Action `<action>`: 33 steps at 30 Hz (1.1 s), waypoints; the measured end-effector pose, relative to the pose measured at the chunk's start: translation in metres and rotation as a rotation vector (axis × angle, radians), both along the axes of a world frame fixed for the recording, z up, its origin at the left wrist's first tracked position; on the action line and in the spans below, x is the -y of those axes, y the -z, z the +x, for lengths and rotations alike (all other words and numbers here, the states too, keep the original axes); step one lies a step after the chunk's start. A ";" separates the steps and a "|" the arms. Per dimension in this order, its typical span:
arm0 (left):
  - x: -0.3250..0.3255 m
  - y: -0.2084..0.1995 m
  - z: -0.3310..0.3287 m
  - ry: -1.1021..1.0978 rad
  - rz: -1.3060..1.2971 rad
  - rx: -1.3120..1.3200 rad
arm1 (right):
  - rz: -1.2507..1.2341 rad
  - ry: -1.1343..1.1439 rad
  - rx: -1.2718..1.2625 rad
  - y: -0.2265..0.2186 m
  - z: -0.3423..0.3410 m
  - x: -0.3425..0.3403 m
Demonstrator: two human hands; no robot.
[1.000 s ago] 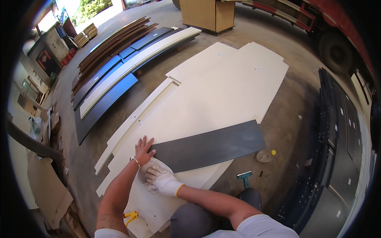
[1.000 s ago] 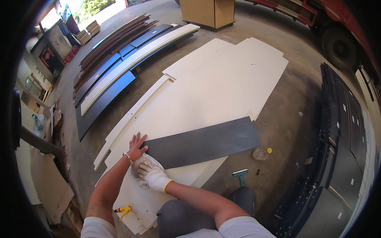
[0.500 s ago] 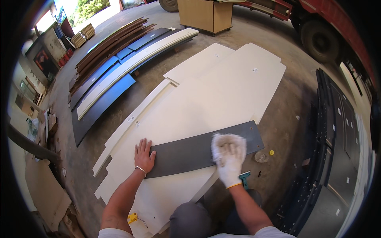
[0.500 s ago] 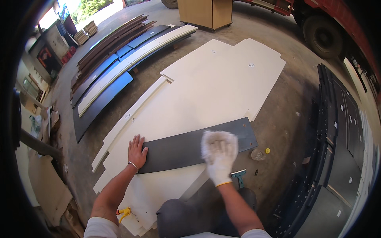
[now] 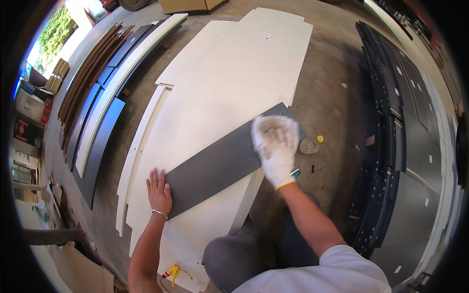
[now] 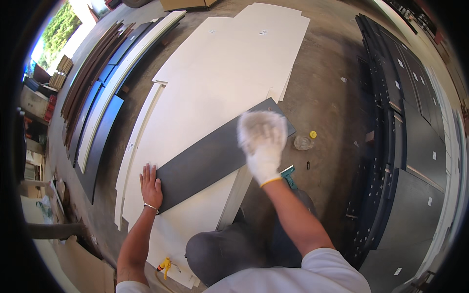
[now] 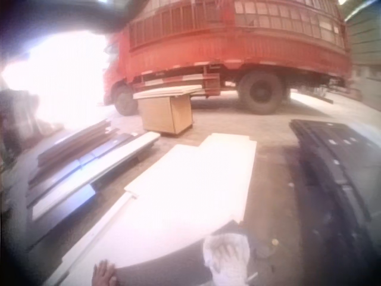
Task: The person wipes a dark rectangular panel with a white cloth, then uses a handheld scraper to remove residue from the surface. They repeat the wiping and scraping steps, then place the panel on a stack of similar panels.
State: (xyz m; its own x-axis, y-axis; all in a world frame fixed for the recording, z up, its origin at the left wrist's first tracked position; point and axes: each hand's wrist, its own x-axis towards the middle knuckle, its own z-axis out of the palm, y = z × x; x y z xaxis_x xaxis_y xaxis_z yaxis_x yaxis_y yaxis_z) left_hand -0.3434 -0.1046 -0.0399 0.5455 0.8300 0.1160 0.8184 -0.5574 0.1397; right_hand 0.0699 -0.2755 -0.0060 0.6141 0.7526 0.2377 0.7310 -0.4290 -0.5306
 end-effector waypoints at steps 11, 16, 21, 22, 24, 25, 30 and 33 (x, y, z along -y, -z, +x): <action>-0.002 -0.001 -0.002 0.034 -0.013 0.018 | -0.014 -0.047 0.288 0.043 0.071 0.000; 0.000 -0.005 0.000 0.025 -0.017 0.035 | -0.020 -0.435 0.182 0.045 -0.064 -0.062; 0.001 -0.005 -0.001 0.003 -0.046 0.044 | -0.137 -0.683 0.147 0.030 -0.096 -0.093; 0.001 -0.004 -0.001 0.004 -0.031 0.046 | -0.071 -0.641 0.113 0.030 -0.055 -0.094; 0.001 -0.002 -0.001 -0.009 -0.012 0.043 | -0.082 -0.440 -0.007 0.035 0.038 -0.087; 0.001 -0.002 -0.001 -0.019 -0.015 0.036 | -0.086 -0.284 0.224 0.038 0.071 -0.082; -0.001 -0.002 0.003 -0.011 -0.016 0.057 | 0.200 -0.190 -0.055 0.033 -0.013 -0.052; -0.002 -0.004 0.002 0.005 -0.019 0.065 | 0.220 -0.588 0.080 0.012 -0.107 -0.021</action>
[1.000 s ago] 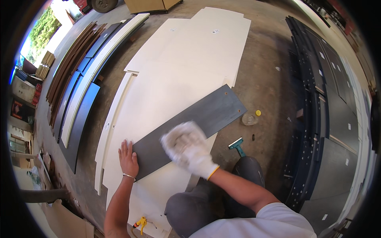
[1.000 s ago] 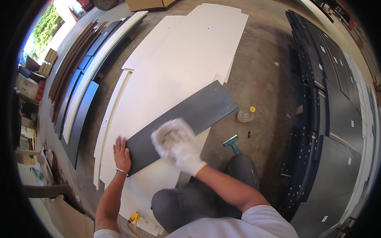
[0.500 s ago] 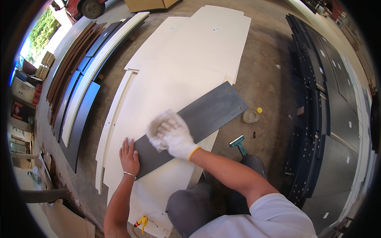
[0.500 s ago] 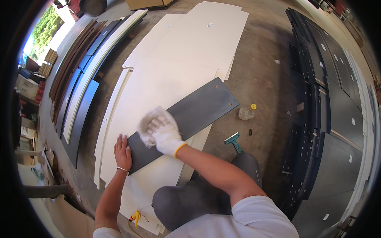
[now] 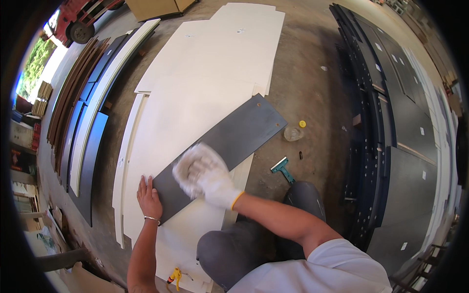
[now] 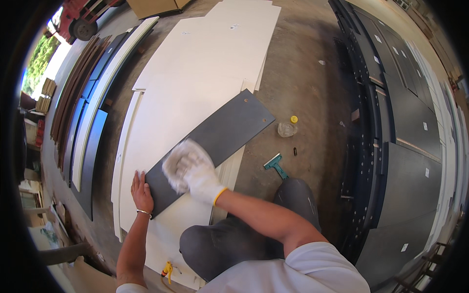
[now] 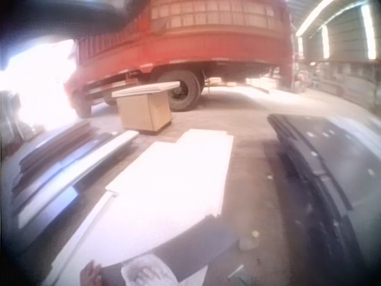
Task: The person wipes a dark rectangular panel with a white cloth, then uses a handheld scraper to remove residue from the surface. They repeat the wiping and scraping steps, then place the panel on a stack of similar panels.
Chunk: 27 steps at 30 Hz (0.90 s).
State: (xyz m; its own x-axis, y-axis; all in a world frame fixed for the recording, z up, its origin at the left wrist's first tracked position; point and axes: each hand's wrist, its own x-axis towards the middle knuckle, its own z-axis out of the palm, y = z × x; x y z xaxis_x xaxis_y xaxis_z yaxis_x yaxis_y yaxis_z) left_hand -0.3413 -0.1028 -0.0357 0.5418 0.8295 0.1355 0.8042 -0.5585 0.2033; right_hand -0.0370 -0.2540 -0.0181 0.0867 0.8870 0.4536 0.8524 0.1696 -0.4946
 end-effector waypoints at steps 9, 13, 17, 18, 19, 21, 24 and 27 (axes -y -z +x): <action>-0.003 0.007 -0.005 0.036 0.019 -0.018 | -0.016 0.625 -0.044 -0.007 0.145 0.065; -0.006 0.007 -0.005 0.044 0.016 -0.042 | -0.215 0.356 -0.040 -0.007 0.114 0.079; -0.006 0.007 -0.008 0.042 -0.001 -0.046 | -0.114 0.679 -0.034 0.001 0.127 0.079; -0.005 0.007 -0.008 0.040 0.002 -0.042 | -0.274 0.558 0.042 -0.002 0.123 0.079; -0.006 0.007 -0.007 0.037 0.005 -0.051 | -0.445 0.409 0.093 -0.002 0.123 0.081; -0.005 0.007 -0.006 0.043 -0.003 -0.048 | -0.254 0.502 -0.014 0.012 0.133 0.081; -0.005 0.005 -0.005 0.038 -0.011 -0.030 | -0.021 0.684 -0.206 0.023 0.140 0.079; -0.005 0.004 -0.004 0.046 -0.009 -0.026 | -0.367 0.502 -0.016 0.028 0.136 0.075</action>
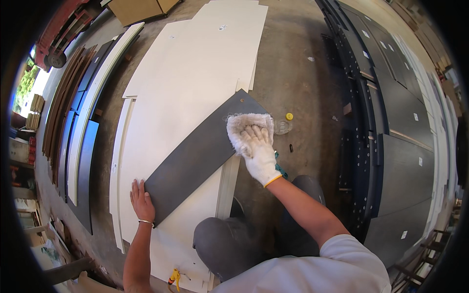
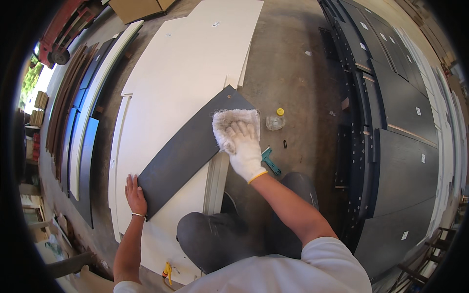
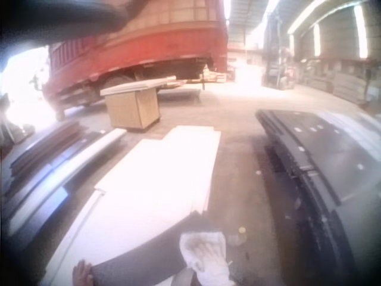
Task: The person wipes a dark rectangular panel with a white cloth, then uses a handheld scraper to remove residue from the surface. They repeat the wiping and scraping steps, then place the panel on a stack of similar panels.
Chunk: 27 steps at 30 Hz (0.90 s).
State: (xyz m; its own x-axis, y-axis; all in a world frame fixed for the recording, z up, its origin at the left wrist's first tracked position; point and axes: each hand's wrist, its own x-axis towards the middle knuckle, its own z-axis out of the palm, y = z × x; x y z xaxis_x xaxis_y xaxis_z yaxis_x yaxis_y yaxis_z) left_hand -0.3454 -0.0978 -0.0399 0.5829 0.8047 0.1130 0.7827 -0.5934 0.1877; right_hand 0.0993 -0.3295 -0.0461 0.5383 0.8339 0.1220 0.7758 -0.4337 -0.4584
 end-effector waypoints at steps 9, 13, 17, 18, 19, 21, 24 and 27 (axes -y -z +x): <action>0.000 0.001 -0.001 -0.010 0.002 -0.013 | 0.233 0.148 -0.037 -0.004 0.003 -0.003; 0.002 0.001 -0.003 0.006 0.012 0.014 | 0.193 0.304 -0.021 0.006 0.031 -0.008; 0.002 0.000 -0.003 0.000 0.022 0.029 | 0.185 0.267 0.007 0.006 0.045 -0.010; 0.003 0.000 -0.003 0.001 0.020 0.029 | 0.147 0.264 0.021 0.005 0.046 -0.009; 0.003 0.000 -0.003 0.002 0.021 0.027 | 0.129 0.249 0.070 0.003 0.047 -0.011; 0.004 0.000 -0.002 -0.004 0.028 0.022 | 0.034 0.260 0.073 -0.001 0.055 -0.018; 0.005 -0.001 -0.001 -0.005 0.035 0.033 | 0.263 0.273 0.009 -0.002 0.084 -0.032; 0.007 -0.004 0.001 -0.008 0.048 0.037 | 0.004 0.514 -0.763 -0.001 0.132 -0.051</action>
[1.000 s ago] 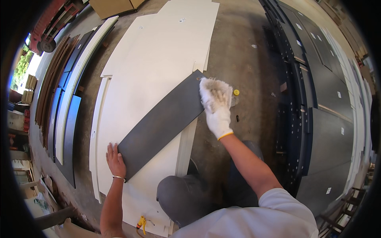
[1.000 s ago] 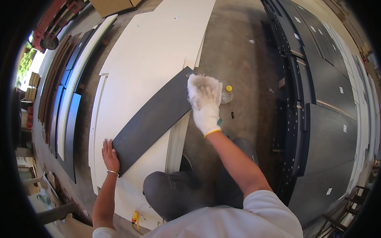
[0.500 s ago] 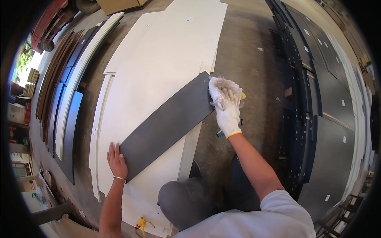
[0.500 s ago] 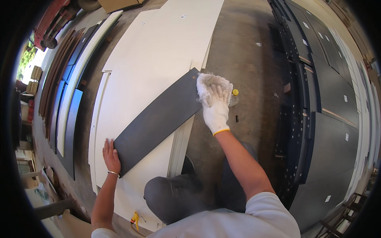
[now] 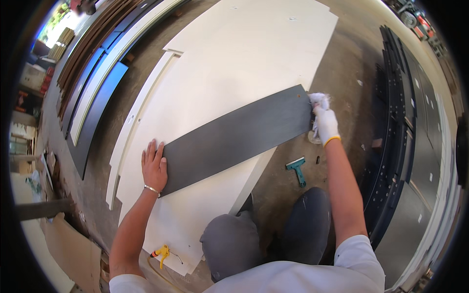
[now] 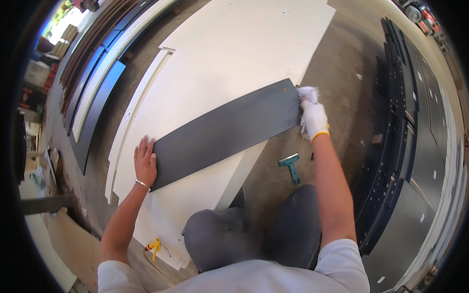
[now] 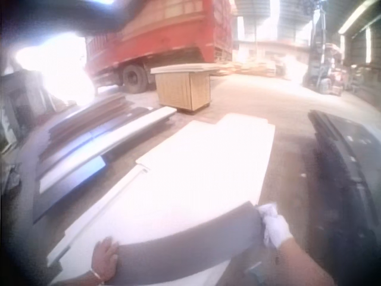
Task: The person wipes a dark rectangular panel with a white cloth, then uses a handheld scraper to remove residue from the surface. They repeat the wiping and scraping steps, then place the panel on a stack of similar panels.
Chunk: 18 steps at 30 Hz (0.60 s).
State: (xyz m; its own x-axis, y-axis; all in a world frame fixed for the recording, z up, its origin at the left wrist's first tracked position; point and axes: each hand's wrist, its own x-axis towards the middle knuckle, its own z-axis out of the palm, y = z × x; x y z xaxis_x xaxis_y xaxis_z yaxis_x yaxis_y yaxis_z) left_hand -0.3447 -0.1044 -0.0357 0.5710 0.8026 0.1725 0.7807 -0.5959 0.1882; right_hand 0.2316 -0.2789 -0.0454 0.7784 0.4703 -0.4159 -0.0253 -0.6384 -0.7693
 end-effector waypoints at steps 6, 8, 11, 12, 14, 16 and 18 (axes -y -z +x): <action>0.003 -0.001 0.001 -0.009 0.027 0.007 | 0.222 0.351 0.348 -0.025 0.003 -0.012; 0.003 0.000 -0.001 -0.035 0.010 -0.011 | 0.315 -0.020 0.400 -0.035 -0.033 -0.027; 0.001 0.002 -0.003 -0.025 -0.001 -0.015 | 0.072 -0.620 1.266 -0.032 -0.100 -0.066; 0.000 0.002 -0.004 -0.017 -0.004 -0.008 | 0.104 -0.702 1.089 -0.025 -0.126 -0.072; -0.002 0.003 -0.003 -0.001 -0.010 -0.006 | 0.473 -0.906 0.979 -0.007 -0.186 -0.079; -0.003 0.002 -0.002 -0.002 -0.028 -0.021 | 0.471 -1.037 0.849 0.005 -0.245 -0.069; -0.004 0.001 -0.002 0.012 -0.034 -0.008 | 0.510 -1.067 0.869 0.004 -0.280 -0.058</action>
